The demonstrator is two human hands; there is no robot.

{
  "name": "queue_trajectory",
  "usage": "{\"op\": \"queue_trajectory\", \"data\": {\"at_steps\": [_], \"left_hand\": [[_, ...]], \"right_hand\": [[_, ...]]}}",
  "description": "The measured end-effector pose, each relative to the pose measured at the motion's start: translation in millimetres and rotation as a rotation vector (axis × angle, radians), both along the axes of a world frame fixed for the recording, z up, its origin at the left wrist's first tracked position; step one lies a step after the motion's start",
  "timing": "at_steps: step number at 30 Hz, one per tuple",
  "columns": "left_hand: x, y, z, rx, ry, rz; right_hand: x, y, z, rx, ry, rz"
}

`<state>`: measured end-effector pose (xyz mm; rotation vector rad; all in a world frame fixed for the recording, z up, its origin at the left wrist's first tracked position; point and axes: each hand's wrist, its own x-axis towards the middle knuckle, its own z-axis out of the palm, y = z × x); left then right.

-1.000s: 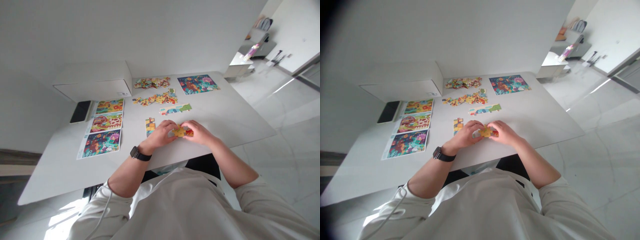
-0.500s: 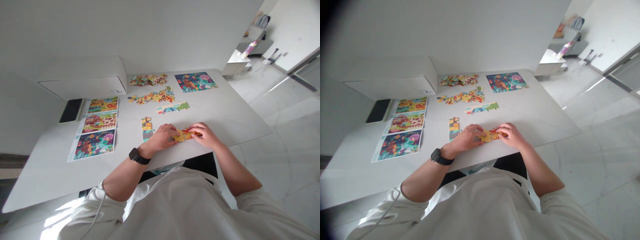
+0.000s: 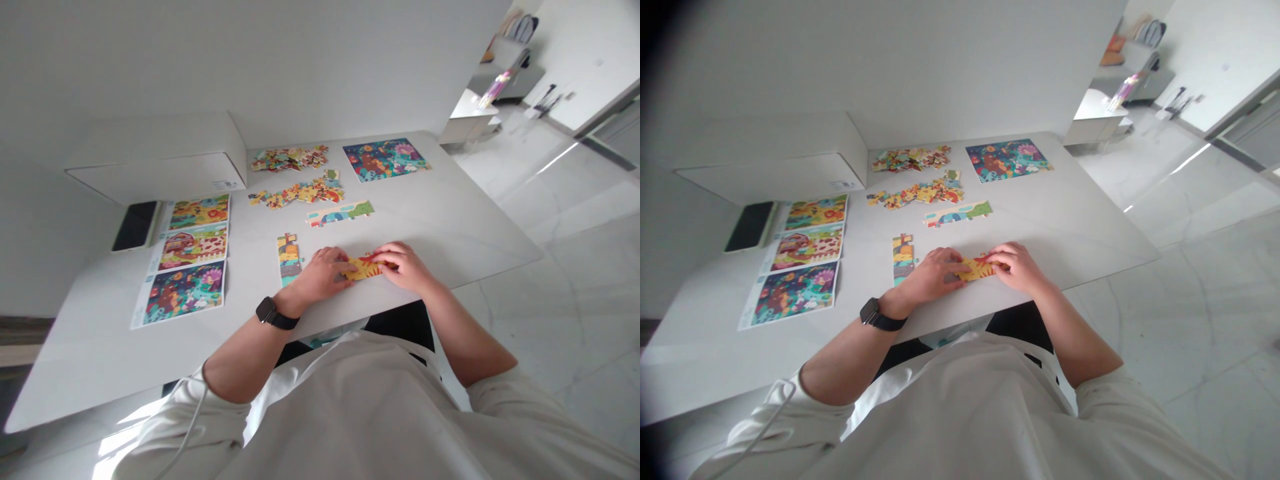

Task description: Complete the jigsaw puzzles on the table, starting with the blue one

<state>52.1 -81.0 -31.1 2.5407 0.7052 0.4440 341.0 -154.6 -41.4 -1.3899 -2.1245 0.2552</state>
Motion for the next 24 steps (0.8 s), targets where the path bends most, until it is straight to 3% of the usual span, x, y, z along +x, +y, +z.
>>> {"op": "queue_trajectory", "data": {"at_steps": [24], "left_hand": [[-3.7,-1.0,5.1,0.038,-0.024,-0.055]], "right_hand": [[-0.1,0.8,-6.5,0.038,0.031,0.011]]}}
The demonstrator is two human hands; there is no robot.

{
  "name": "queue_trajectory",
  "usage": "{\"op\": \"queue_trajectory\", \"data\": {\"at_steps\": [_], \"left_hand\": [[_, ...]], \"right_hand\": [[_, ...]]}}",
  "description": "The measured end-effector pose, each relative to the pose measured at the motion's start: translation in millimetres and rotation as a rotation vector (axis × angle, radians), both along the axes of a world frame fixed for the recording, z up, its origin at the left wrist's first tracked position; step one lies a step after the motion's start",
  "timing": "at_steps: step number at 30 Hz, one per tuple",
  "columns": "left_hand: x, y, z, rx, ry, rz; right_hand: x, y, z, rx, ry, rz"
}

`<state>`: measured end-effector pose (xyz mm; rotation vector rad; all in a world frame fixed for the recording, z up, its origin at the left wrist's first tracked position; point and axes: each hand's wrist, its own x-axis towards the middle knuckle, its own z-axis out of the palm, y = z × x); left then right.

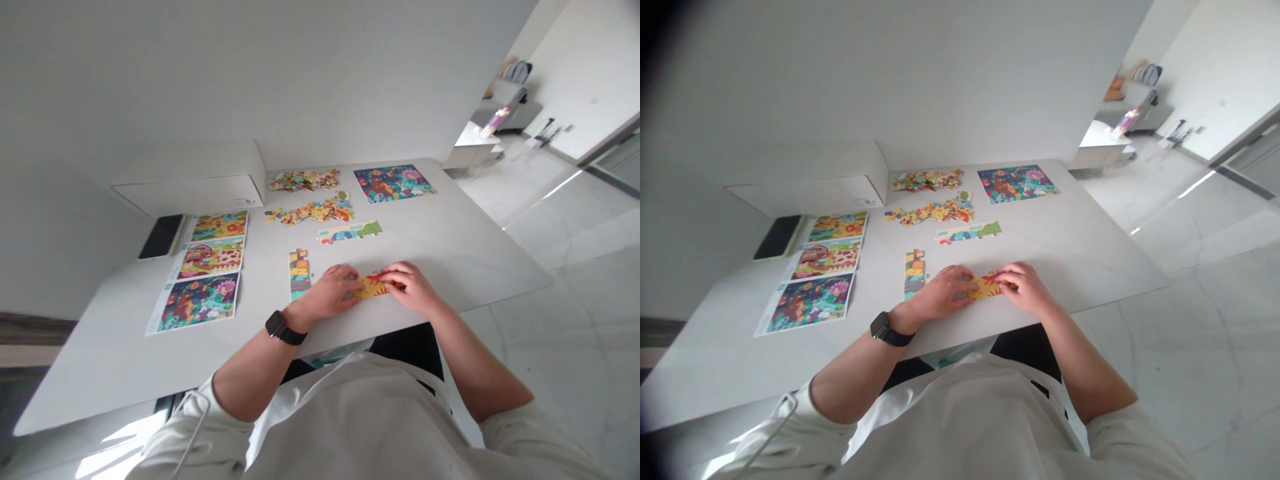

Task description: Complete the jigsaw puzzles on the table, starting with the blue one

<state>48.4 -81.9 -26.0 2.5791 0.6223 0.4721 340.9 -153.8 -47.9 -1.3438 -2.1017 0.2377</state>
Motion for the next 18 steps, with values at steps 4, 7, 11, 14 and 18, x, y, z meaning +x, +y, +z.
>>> {"op": "queue_trajectory", "data": {"at_steps": [4,7,11,14,18], "left_hand": [[-13.3,11.4,9.9,0.005,-0.179,0.145],[-23.8,22.3,17.9,-0.061,-0.36,0.373],[-30.2,34.1,19.4,-0.303,-0.607,0.643],[-31.4,38.7,17.6,-0.451,-0.712,0.753],[-34.4,40.6,19.0,-0.555,-0.807,0.814]], "right_hand": [[2.2,-1.0,2.1,-0.012,0.077,-0.039],[7.4,3.4,9.0,0.0,0.149,-0.138],[12.8,25.5,27.8,-0.003,0.138,-0.159],[11.5,56.6,43.6,0.002,0.092,-0.147],[3.0,111.2,55.7,-0.039,-0.002,-0.187]]}}
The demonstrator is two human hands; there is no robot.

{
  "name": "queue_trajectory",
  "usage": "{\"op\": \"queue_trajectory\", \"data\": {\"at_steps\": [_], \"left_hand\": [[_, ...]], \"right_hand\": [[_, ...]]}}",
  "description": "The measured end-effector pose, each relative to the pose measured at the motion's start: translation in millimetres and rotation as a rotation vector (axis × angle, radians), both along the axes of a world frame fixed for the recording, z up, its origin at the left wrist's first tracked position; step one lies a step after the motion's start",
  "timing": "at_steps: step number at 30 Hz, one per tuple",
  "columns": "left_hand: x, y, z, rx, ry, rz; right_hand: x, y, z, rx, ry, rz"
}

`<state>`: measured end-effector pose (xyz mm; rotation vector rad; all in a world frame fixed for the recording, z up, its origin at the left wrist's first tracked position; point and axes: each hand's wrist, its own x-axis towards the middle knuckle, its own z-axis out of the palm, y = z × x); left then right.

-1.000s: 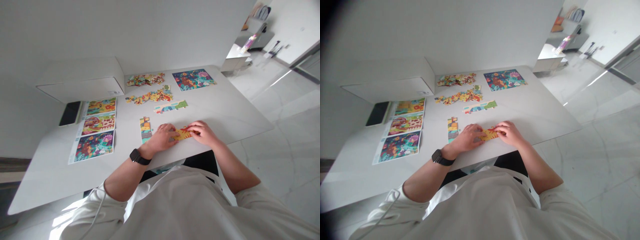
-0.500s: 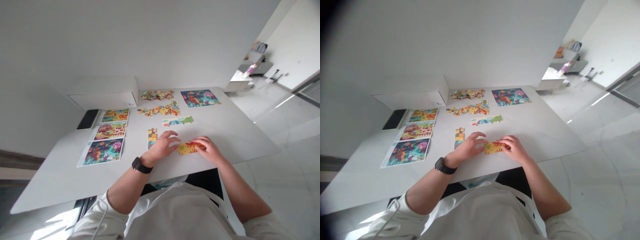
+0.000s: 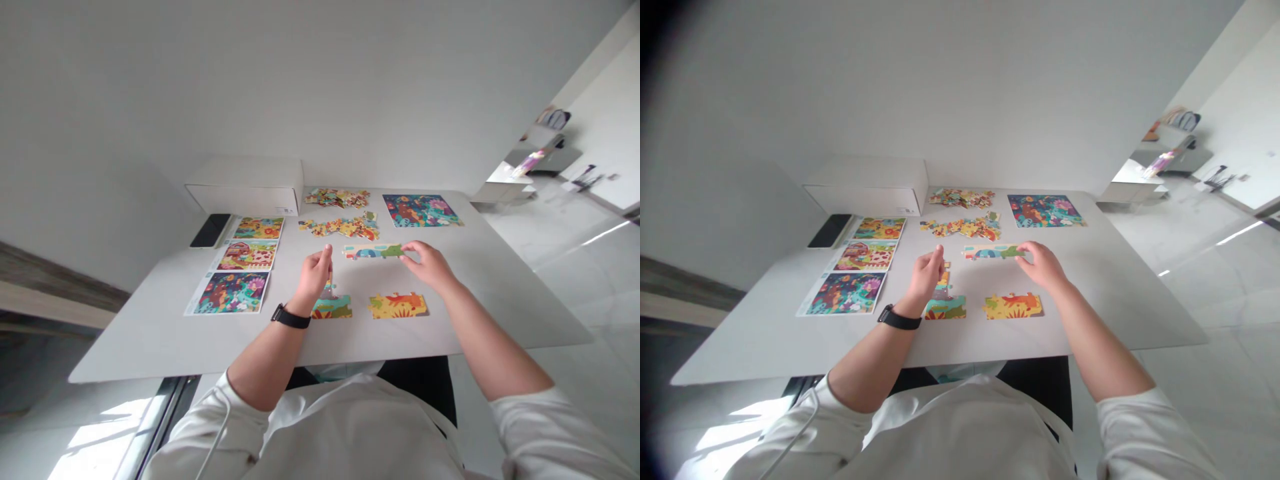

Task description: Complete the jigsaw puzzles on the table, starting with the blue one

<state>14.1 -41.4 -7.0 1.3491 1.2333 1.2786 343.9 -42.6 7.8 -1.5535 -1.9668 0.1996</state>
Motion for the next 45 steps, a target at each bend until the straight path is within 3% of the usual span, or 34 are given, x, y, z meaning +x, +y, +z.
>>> {"op": "queue_trajectory", "data": {"at_steps": [7,15,26,37,45], "left_hand": [[-3.1,6.5,-1.0,-0.026,-0.087,0.019],[-2.3,7.1,-0.4,-0.025,-0.099,0.024],[0.0,9.4,-3.5,-0.052,-0.136,-0.001],[1.0,8.9,-5.8,-0.075,-0.129,-0.006],[5.1,5.7,-1.7,-0.11,-0.136,-0.032]], "right_hand": [[-24.3,84.5,-8.2,-0.164,-0.16,-0.131],[-49.2,130.9,-26.8,-0.241,-0.288,-0.206],[-71.0,135.9,-24.3,-0.328,-0.384,-0.224],[-71.0,148.3,-36.2,-0.2,-0.376,-0.333],[-105.7,150.3,-29.7,-0.061,-0.296,0.079]]}}
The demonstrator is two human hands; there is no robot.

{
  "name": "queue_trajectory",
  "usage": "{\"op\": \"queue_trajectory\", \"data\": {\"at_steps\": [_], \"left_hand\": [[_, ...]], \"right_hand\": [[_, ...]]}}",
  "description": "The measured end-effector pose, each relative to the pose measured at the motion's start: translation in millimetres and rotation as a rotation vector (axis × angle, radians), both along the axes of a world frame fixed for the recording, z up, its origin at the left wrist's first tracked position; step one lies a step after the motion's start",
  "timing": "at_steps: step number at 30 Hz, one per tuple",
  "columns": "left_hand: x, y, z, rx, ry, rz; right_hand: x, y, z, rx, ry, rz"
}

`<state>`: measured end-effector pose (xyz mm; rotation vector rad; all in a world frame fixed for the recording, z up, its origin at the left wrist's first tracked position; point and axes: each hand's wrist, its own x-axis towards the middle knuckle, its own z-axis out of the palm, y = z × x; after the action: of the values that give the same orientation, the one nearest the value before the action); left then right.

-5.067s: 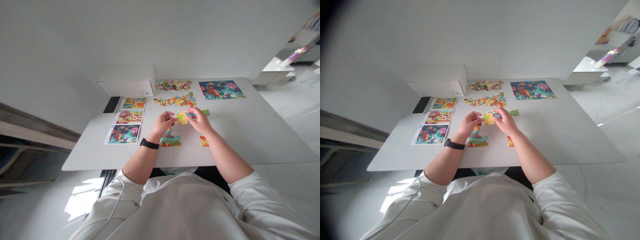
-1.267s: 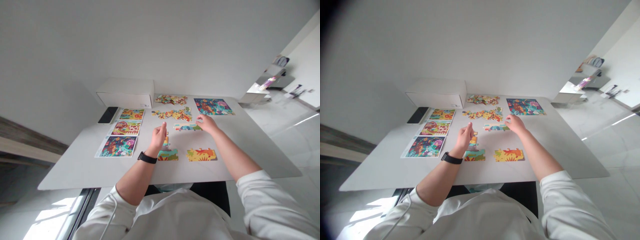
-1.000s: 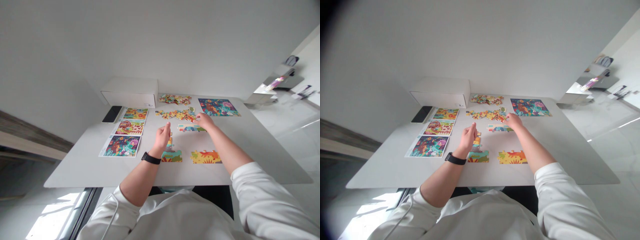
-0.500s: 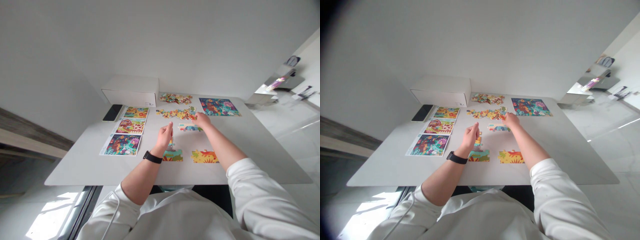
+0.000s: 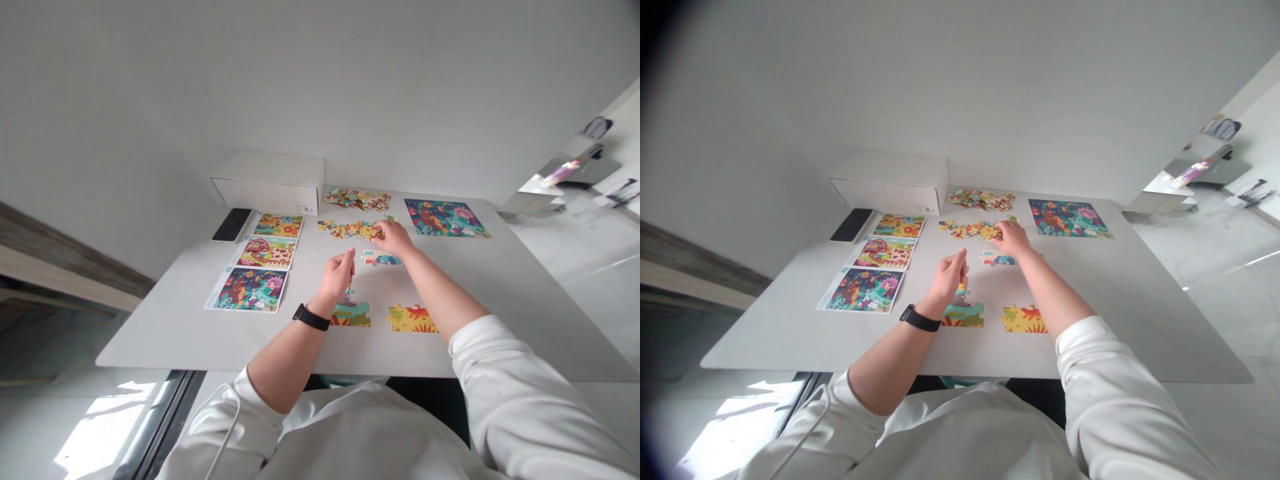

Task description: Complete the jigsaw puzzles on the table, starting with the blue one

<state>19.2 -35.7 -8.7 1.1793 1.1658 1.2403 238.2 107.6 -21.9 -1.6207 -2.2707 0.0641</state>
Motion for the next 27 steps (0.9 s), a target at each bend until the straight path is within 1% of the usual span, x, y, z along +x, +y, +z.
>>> {"op": "queue_trajectory", "data": {"at_steps": [2,5,8,12,16,18,20,22,24,27], "left_hand": [[0.2,-0.2,-0.1,-0.005,-0.005,-0.002],[-0.3,0.4,-1.3,-0.008,-0.019,0.007],[-0.4,1.3,-3.5,-0.004,-0.023,0.006],[1.9,1.7,-4.4,-0.009,-0.001,-0.015],[4.7,0.3,-0.6,-0.023,0.007,-0.033],[5.0,-0.5,1.5,-0.034,0.006,-0.036],[4.9,-1.1,2.8,-0.037,0.002,-0.035],[4.5,-1.3,3.1,-0.033,0.001,-0.032],[4.4,-1.4,2.9,-0.026,0.002,-0.03],[4.4,-1.9,2.8,-0.025,0.007,-0.029]], "right_hand": [[-9.4,1.3,0.8,-0.03,-0.033,0.023],[-15.4,5.4,2.0,-0.065,-0.089,-0.012],[-10.5,10.9,4.8,-0.105,-0.087,-0.107],[5.2,16.2,9.4,-0.148,-0.04,-0.213],[14.7,16.9,13.8,-0.063,-0.027,-0.307],[13.7,16.8,16.0,-0.01,0.005,-0.357],[8.8,16.5,17.6,0.049,0.054,-0.378],[-0.2,15.4,17.9,0.104,0.103,-0.348],[-12.9,12.9,16.3,0.131,0.145,-0.256],[-33.0,9.2,11.3,0.061,0.194,0.016]]}}
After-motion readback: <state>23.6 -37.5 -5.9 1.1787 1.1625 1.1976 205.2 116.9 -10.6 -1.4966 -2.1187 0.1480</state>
